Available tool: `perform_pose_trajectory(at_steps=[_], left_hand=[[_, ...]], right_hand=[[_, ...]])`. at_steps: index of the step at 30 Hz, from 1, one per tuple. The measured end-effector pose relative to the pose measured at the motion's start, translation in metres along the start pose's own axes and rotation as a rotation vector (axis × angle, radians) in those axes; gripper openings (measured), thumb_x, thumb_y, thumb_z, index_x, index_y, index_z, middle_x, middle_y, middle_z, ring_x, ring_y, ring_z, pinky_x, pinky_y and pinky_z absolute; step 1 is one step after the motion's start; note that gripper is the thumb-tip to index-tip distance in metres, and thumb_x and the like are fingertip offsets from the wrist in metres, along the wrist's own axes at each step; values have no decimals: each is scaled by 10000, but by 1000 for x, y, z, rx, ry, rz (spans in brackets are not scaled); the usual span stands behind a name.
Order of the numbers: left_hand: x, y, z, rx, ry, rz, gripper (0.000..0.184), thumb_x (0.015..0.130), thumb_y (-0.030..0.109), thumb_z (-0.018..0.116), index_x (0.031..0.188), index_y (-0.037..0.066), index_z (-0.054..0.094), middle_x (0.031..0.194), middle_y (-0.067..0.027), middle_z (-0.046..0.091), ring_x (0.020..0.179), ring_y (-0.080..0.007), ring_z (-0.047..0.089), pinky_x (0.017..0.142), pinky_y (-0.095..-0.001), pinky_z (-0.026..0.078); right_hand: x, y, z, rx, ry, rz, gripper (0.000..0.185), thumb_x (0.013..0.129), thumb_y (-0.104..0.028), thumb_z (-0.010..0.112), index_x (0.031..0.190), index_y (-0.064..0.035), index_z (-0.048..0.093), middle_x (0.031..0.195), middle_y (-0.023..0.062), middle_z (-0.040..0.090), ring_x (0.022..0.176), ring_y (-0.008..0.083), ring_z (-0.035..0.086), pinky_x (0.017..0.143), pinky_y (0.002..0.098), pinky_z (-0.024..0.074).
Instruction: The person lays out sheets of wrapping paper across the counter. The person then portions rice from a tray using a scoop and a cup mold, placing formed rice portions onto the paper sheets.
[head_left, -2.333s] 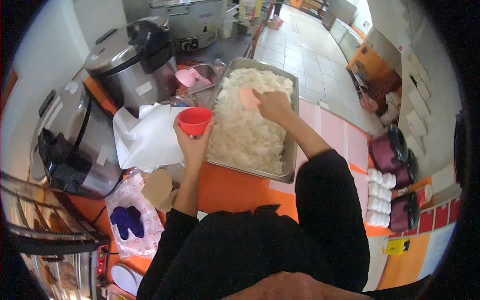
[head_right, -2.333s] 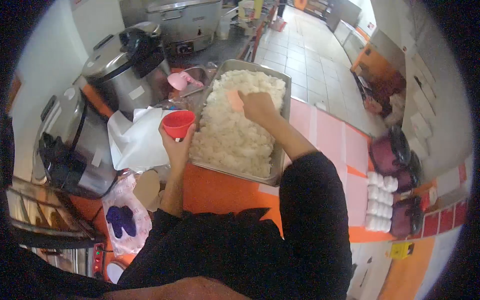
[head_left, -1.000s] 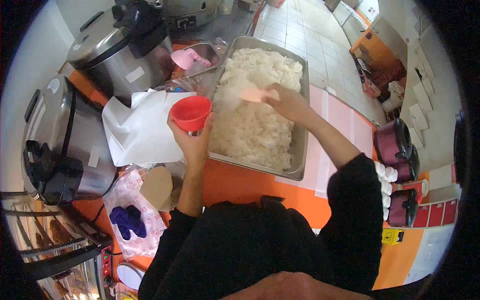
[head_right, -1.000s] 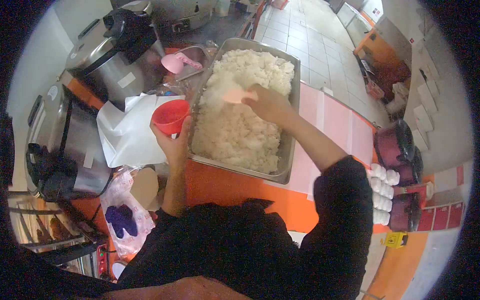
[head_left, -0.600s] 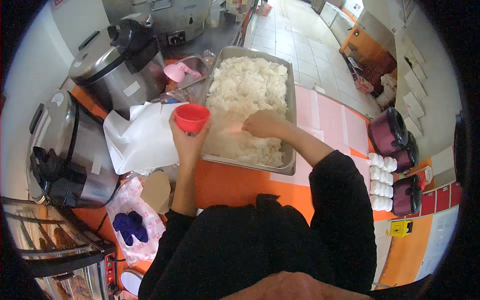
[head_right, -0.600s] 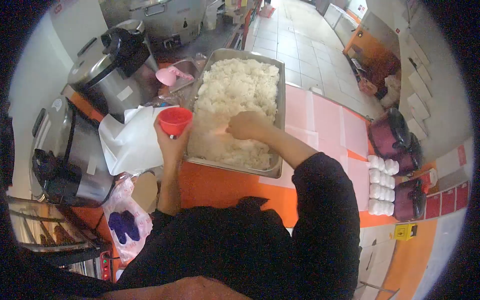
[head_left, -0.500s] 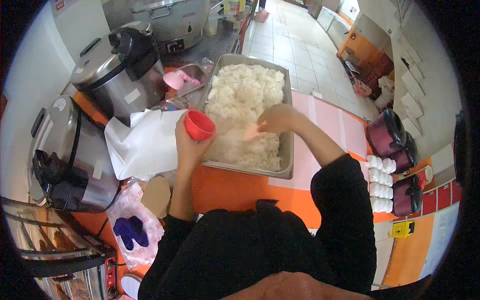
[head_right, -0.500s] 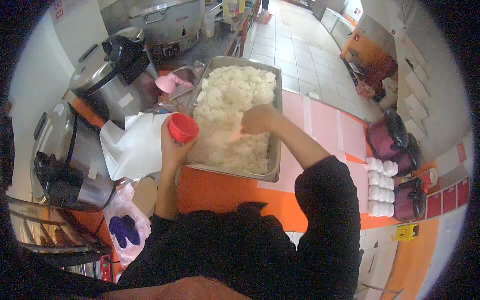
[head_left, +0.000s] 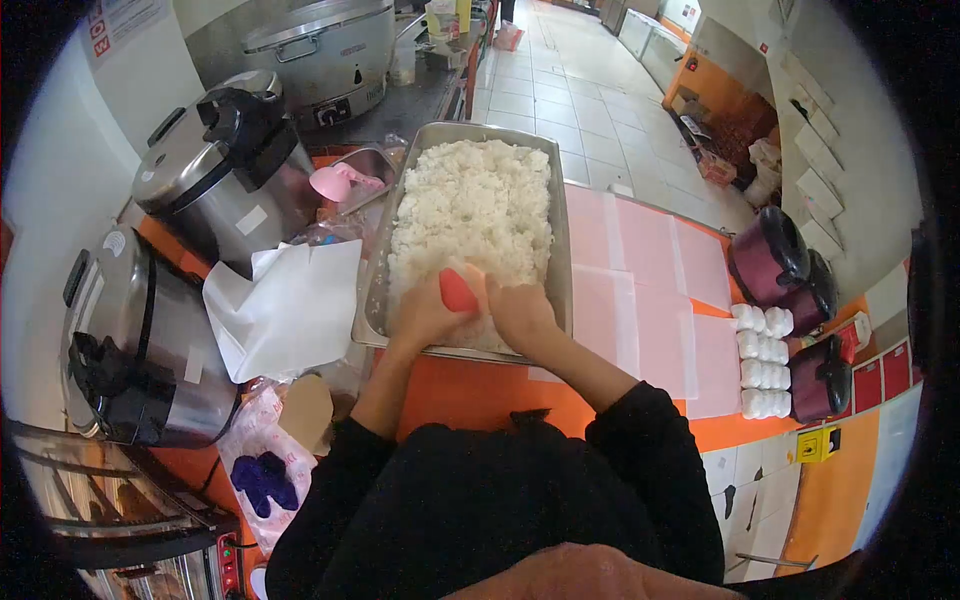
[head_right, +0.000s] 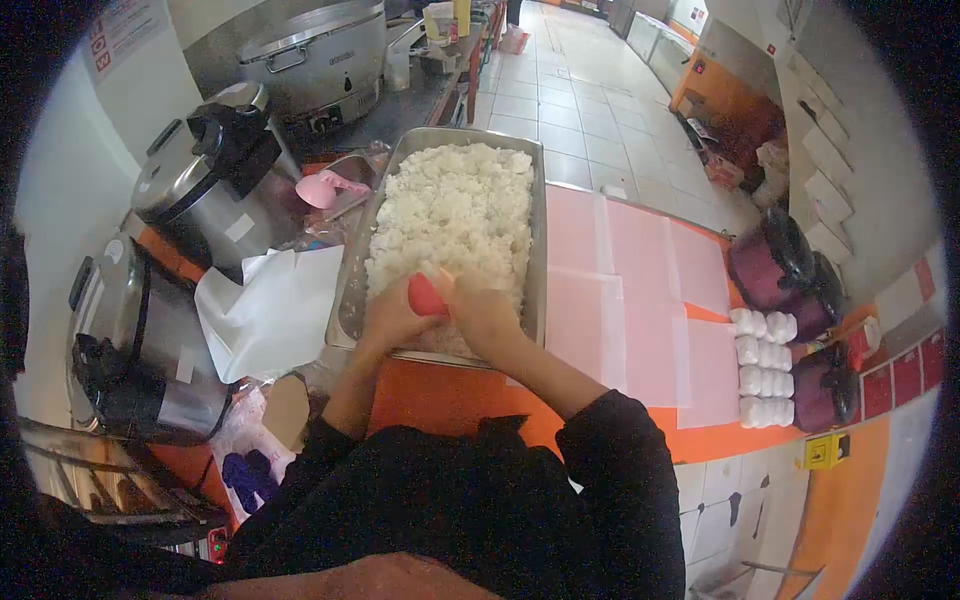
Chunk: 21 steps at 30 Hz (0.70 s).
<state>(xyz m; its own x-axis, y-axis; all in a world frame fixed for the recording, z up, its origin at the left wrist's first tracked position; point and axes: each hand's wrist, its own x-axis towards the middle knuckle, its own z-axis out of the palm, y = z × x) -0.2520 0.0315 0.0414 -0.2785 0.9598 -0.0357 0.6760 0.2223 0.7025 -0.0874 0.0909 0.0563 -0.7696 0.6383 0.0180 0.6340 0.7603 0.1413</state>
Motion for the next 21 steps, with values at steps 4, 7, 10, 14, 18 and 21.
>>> perform_pose_trajectory(at_steps=[4,7,10,14,18,21], left_hand=[[-4,8,-6,9,85,53,824,574,399,822,1227,20,492,1100,-201,600,1026,-359,581,887,-403,464],[7,-16,7,-30,453,279,847,563,368,829,1243,10,474,1139,-200,578,1043,-363,567,896,-410,458],[17,-18,4,148,406,205,809,582,354,812,1227,17,457,1189,-203,512,1070,-367,531,893,-440,455],[21,-10,6,146,230,73,859,558,373,823,1241,10,451,1153,-200,547,1052,-371,550,879,-430,464],[12,-8,-2,21,132,5,854,588,435,812,1243,13,462,1166,-184,575,1077,-326,569,875,-381,476],[17,-27,-1,-516,122,0,730,723,427,743,1267,42,447,1209,-132,561,1092,-273,572,887,-387,482]], right_hand=[[-7,7,-3,92,19,-24,482,884,-228,528,1335,-84,437,748,108,655,611,287,638,496,401,480],[-4,39,-26,154,138,35,495,848,-164,522,1311,-21,423,690,120,641,609,287,638,547,396,505],[16,65,-24,118,149,186,489,846,-162,523,1305,-24,425,697,128,641,596,297,630,544,397,505],[29,30,42,-43,20,92,457,882,-287,545,1291,-94,475,737,132,656,629,296,645,561,418,506],[2,6,3,168,77,67,414,900,-279,525,1261,-78,493,770,139,663,670,316,648,567,435,503],[-9,28,-27,266,164,93,464,929,-267,479,1339,-67,395,794,171,656,711,366,644,616,442,517]])
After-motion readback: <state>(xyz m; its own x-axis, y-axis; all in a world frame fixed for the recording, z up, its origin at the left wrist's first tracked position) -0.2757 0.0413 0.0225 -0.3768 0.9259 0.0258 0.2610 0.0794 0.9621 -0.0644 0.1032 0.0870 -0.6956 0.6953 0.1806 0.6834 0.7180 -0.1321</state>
